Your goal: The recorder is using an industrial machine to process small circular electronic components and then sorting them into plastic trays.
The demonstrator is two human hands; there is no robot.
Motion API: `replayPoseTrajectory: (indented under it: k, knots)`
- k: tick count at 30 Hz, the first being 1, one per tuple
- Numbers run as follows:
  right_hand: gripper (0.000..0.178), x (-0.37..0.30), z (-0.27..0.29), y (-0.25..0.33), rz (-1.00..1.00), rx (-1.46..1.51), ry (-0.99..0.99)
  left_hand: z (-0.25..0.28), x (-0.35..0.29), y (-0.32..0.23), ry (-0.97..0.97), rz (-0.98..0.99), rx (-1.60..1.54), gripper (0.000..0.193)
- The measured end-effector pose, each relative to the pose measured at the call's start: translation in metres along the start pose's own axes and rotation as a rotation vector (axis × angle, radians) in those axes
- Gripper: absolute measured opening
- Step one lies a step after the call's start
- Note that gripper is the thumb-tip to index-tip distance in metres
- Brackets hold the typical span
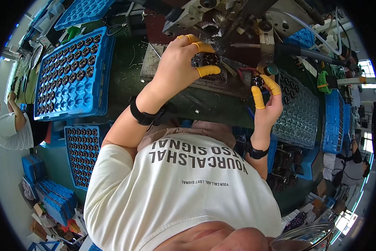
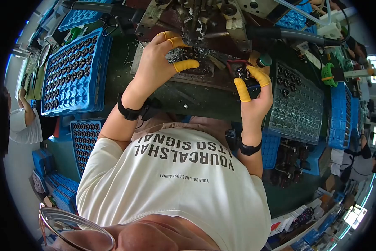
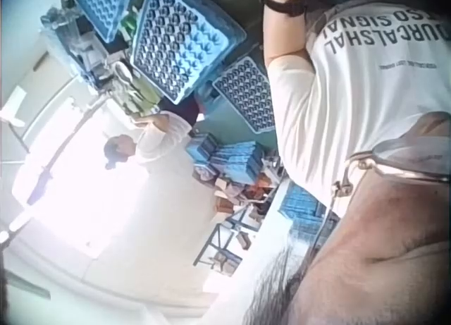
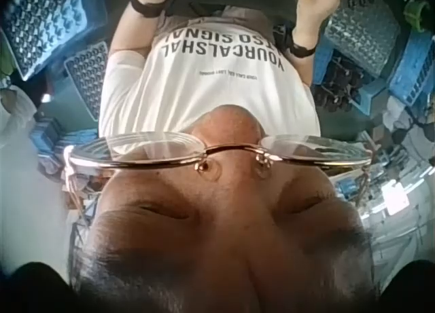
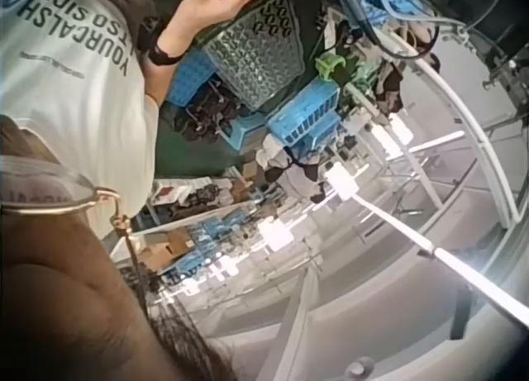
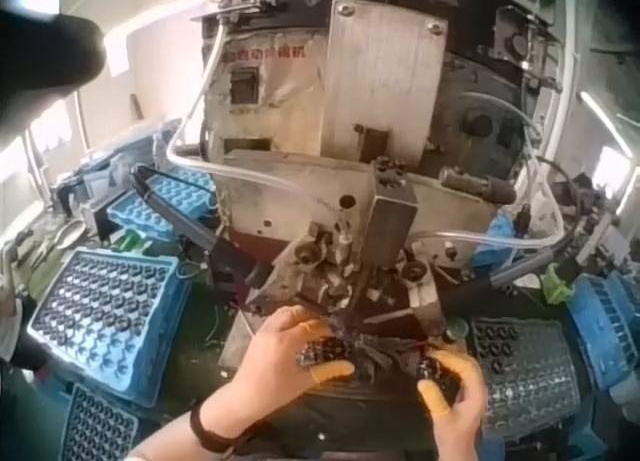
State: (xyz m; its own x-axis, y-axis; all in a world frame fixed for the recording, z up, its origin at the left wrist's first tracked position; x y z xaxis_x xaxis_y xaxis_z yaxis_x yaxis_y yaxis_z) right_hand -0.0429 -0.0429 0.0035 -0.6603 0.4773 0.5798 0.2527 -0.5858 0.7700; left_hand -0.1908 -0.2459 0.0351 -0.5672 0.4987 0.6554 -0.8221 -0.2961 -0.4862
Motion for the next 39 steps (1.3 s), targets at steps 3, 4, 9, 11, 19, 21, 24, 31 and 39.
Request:
replayPoseTrajectory:
  k: [3,4,9,11,19,21,24,31,39]
  knots:
    - [0.04,-0.006,0.014,-0.01,-0.018,-0.092,0.018,-0.003,0.002,0.004,0.032,0.009,-0.013,0.042]
    - [0.04,-0.006,0.015,-0.011,-0.019,-0.093,0.017,-0.004,0.003,0.006,0.076,0.047,-0.08,0.042]
    - [0.04,-0.006,0.013,-0.021,-0.044,-0.124,0.018,-0.008,0.006,0.003,0.19,0.111,-0.042,0.046]
    - [0.039,-0.003,0.013,-0.018,-0.017,-0.161,0.003,-0.008,0.005,0.004,0.206,0.112,0.039,0.047]
    - [0.038,-0.004,0.026,-0.022,0.033,-0.336,-0.04,-0.009,-0.002,-0.007,0.126,0.003,0.191,0.041]
    - [0.038,-0.004,0.03,-0.023,0.051,-0.362,-0.05,-0.011,-0.003,-0.003,0.121,0.072,0.076,0.041]
    - [0.04,-0.002,0.03,-0.023,0.083,-0.41,-0.047,-0.012,-0.005,0.004,0.096,0.135,-0.094,0.04]
    - [0.045,0.0,-0.042,0.028,0.33,-0.058,0.285,-0.016,-0.013,0.013,0.043,0.163,-0.363,0.039]
    - [0.045,0.01,-0.09,0.036,0.47,-0.128,0.365,-0.023,-0.017,0.019,0.035,0.134,-0.402,0.039]
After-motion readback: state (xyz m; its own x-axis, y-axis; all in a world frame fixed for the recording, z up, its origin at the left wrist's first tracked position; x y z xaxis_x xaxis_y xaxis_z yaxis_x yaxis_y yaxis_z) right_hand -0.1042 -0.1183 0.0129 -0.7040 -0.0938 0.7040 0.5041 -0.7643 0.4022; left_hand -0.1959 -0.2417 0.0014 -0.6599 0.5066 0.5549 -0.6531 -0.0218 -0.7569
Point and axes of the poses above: each hand's wrist, its own x-axis towards the middle knuckle, its own z-axis out of the back of the hand, y = z × x, the point moved 4 cm from there along x, towards the middle knuckle, and after that the axes turned 4 degrees about x, right-handed, at the moved point
